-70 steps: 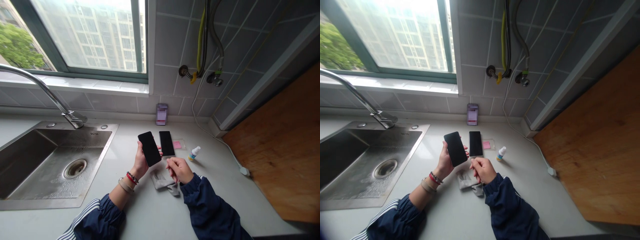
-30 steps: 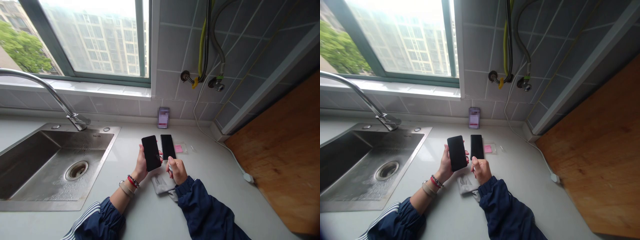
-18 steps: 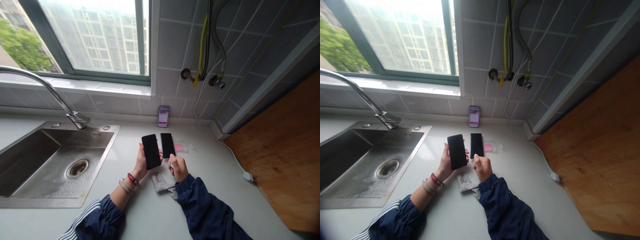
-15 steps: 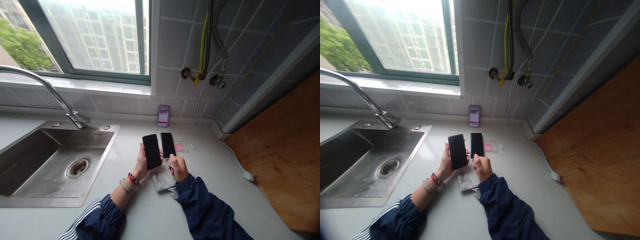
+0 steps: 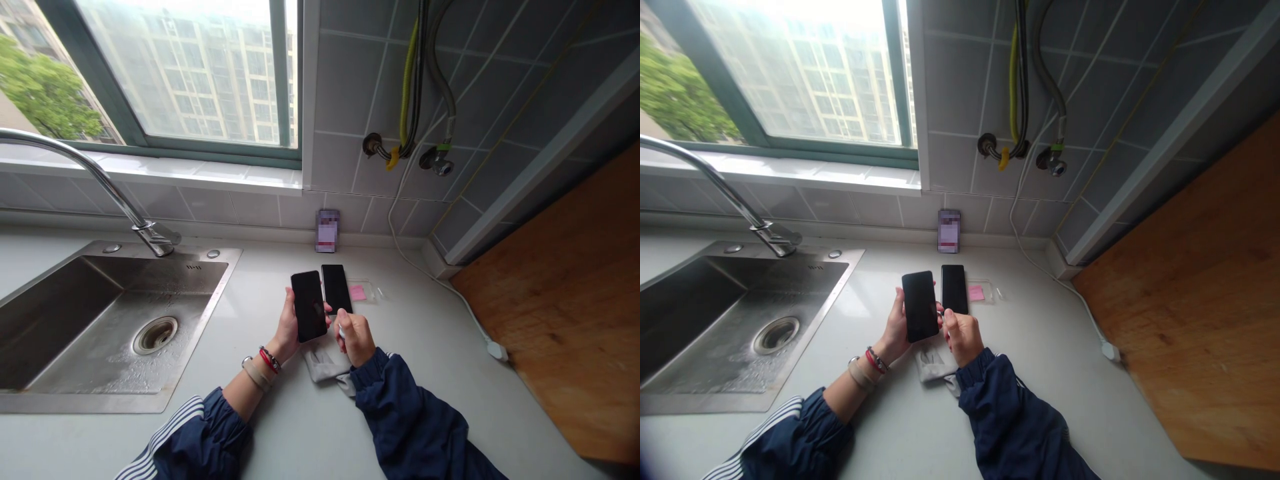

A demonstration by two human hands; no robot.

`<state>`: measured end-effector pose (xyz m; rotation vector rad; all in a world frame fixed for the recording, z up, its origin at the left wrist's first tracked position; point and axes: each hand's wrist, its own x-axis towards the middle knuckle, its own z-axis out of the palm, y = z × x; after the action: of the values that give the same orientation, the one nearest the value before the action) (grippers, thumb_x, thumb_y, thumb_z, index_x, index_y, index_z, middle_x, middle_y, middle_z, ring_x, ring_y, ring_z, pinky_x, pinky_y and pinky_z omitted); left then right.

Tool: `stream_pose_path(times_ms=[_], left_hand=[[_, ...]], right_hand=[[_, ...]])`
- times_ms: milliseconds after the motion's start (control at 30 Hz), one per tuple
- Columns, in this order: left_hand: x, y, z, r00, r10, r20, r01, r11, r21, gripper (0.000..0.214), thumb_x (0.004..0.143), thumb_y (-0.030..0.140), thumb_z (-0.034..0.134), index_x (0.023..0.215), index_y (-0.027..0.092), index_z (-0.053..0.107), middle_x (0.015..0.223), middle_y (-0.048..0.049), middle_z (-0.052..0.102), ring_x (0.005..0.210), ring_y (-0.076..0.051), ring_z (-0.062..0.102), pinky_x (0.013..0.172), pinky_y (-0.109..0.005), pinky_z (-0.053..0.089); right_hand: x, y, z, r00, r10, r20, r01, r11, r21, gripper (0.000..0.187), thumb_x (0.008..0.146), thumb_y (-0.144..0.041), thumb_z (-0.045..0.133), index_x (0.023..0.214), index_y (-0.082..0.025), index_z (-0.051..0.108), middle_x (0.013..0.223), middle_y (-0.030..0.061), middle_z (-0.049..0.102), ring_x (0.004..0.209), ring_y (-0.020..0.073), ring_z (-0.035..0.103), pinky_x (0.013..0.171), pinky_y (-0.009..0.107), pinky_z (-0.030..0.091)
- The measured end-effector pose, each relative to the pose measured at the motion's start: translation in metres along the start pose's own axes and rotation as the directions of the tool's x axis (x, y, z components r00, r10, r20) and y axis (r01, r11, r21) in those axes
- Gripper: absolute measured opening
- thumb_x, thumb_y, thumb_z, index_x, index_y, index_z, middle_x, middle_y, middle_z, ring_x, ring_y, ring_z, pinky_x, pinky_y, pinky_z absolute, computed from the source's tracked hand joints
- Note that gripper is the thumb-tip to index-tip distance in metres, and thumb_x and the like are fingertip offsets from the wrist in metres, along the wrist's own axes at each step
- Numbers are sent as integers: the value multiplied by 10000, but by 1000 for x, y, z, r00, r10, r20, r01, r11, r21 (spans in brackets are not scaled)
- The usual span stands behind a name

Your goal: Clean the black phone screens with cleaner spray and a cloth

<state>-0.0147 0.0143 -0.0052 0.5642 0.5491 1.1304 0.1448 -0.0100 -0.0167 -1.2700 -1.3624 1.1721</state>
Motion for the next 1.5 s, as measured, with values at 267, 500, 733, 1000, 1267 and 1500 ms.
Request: stream_pose_path(times_ms=[267, 500, 733, 1000, 1267, 1500], left_hand=[[0, 5, -2, 1000, 1, 19, -1, 1000, -23, 837, 953, 748, 298, 1500, 132, 447, 933, -173, 745, 705, -274, 727, 705, -424, 587], [-2, 18, -3, 997, -61, 37, 64, 995, -73, 760, 971, 692, 306, 1512, 174, 435, 970, -168, 736, 752, -293, 722, 748, -490, 575], [-4, 20, -2, 998, -46, 37, 47, 998, -52, 738, 965, 644, 333, 1505, 151, 436, 970, -173, 734, 759, -301, 717, 756, -488, 565], [-2, 18, -2, 1000, -21, -7, 21, 999, -27, 701, 966, 606, 331, 1462, 136, 483, 990, -190, 745, 743, -306, 718, 748, -492, 569], [0, 17, -2, 998, -32, -52, 32, 999, -4, 655, 962, 567, 331, 1133, 47, 692, 1088, -243, 736, 709, -299, 704, 724, -473, 576], [-3, 16, 2, 989, -148, -26, 148, 989, -23, 719, 965, 573, 327, 1099, -21, 709, 1070, -272, 732, 729, -292, 693, 725, -437, 563]], right_hand=[[8, -2, -10, 996, -32, -86, 32, 999, 5, 691, 935, -776, 370, 554, -217, 512, 422, -16, 451, 368, 115, 421, 409, 252, 347], [35, 1, -57, 910, -124, -395, 101, 992, -80, 547, 856, -711, 579, 604, -230, 511, 556, 8, 569, 520, 147, 524, 518, 265, 434], [45, 10, -70, 814, -226, -536, 124, 968, -219, 406, 812, -589, 677, 696, -212, 580, 649, 32, 641, 620, 190, 606, 617, 307, 497], [16, -23, -62, 479, -770, -422, 443, 627, -641, 449, 812, -421, 708, 1176, -194, 573, 1211, 155, 614, 1145, 327, 599, 984, 505, 467], [-4, -17, -27, 785, -139, 604, 529, 658, -536, 457, 665, -577, 890, 775, -198, 659, 676, -42, 574, 598, 114, 498, 581, 238, 345], [-7, -8, -22, 741, -152, 654, 542, 710, -450, 186, 786, -211, 783, 692, -191, 624, 711, -36, 600, 625, 103, 508, 583, 221, 355]])
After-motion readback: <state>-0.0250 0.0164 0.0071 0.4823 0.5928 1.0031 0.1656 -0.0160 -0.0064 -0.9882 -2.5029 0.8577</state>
